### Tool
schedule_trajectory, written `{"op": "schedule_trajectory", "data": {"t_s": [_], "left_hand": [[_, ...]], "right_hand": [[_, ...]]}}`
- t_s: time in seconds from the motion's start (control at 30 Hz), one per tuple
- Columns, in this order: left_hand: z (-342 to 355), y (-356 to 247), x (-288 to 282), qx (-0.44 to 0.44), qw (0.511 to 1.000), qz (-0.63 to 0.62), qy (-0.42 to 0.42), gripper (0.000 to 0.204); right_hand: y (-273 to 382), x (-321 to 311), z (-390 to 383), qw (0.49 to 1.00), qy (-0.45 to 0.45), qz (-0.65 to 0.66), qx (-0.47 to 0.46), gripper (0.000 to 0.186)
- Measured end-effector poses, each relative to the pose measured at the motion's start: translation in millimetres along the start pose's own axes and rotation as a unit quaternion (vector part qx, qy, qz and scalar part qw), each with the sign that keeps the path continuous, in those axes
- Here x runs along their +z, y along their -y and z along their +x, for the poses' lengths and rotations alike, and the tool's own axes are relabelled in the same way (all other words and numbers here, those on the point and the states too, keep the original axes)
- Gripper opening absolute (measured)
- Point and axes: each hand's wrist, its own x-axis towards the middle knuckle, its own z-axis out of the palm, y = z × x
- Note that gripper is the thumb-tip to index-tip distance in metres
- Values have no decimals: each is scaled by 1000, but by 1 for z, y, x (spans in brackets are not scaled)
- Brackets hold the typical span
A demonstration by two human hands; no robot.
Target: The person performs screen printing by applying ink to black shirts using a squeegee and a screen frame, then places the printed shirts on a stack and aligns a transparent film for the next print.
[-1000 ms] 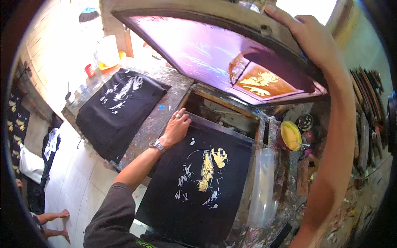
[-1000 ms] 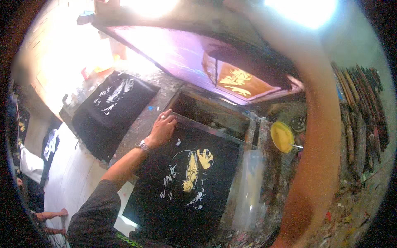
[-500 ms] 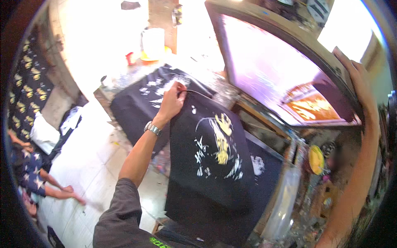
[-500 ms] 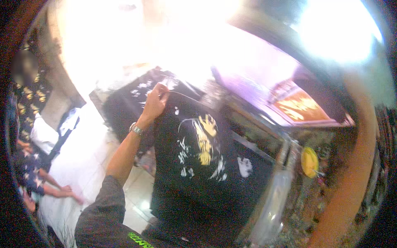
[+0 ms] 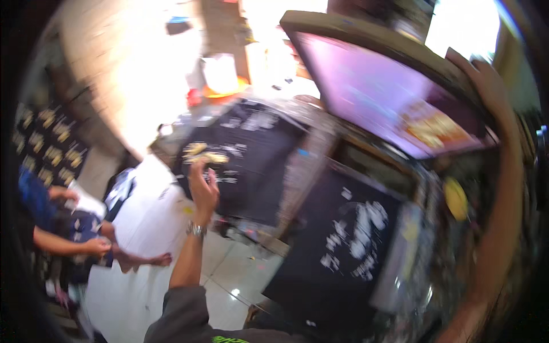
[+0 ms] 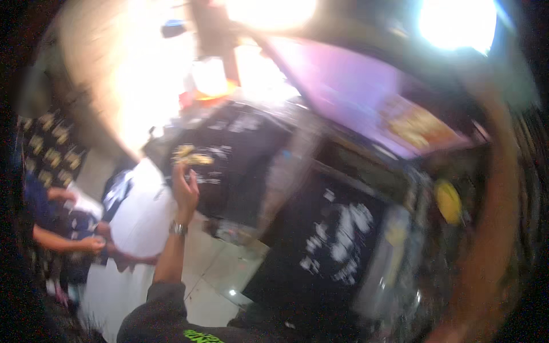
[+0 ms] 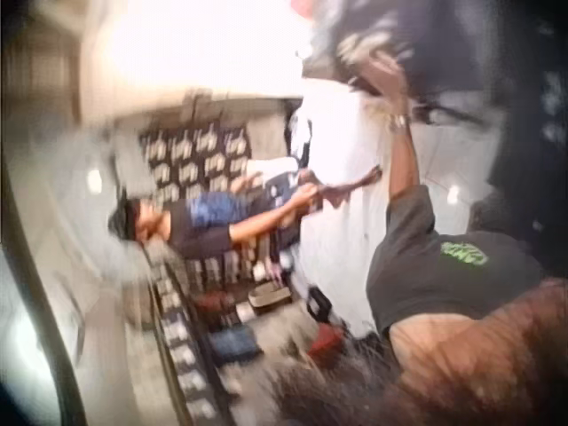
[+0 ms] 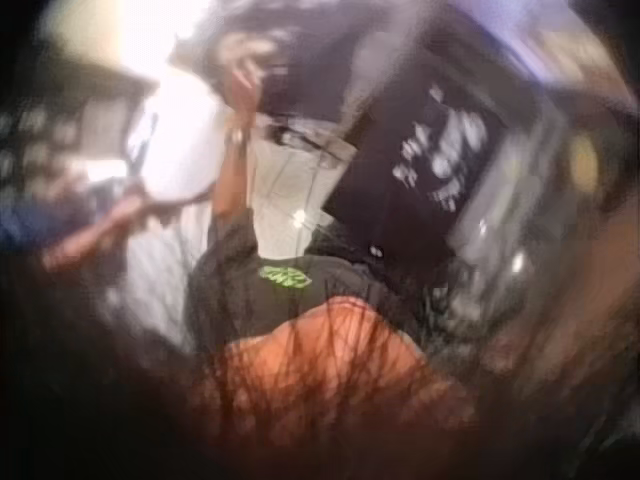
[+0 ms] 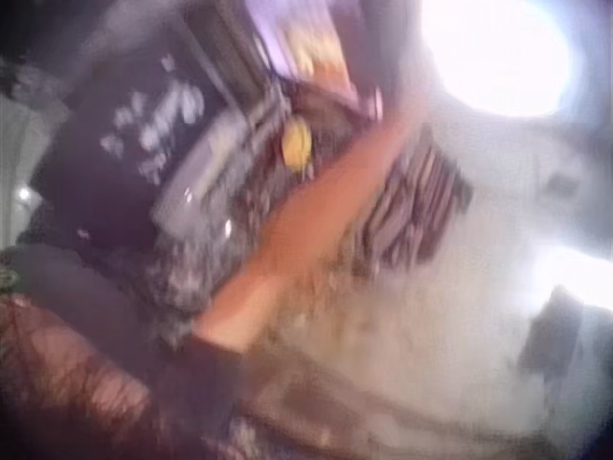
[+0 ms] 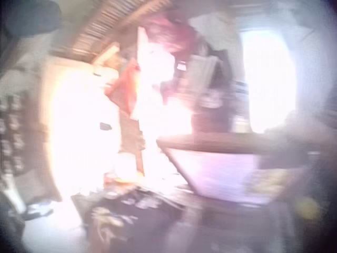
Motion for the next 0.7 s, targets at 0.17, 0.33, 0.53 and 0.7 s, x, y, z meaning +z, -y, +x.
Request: {"op": "schedule_trajectory", "data": {"t_s": [0.17, 0.33, 0.53, 0.7], "left_hand": [[-144, -335, -3, 408, 750, -351, 385, 59], [-178, -358, 11, 341, 749, -345, 450, 48], [-169, -225, 7, 162, 873, -190, 419, 49], [-172, -271, 2, 211, 857, -70, 464, 76]], "right_hand": [[69, -62, -11, 989, 17, 67, 133, 54], [100, -75, -28, 966, 15, 185, 178, 71], [108, -102, -32, 965, -14, 225, 134, 67], [88, -72, 0, 969, -65, 221, 93, 69]]}}
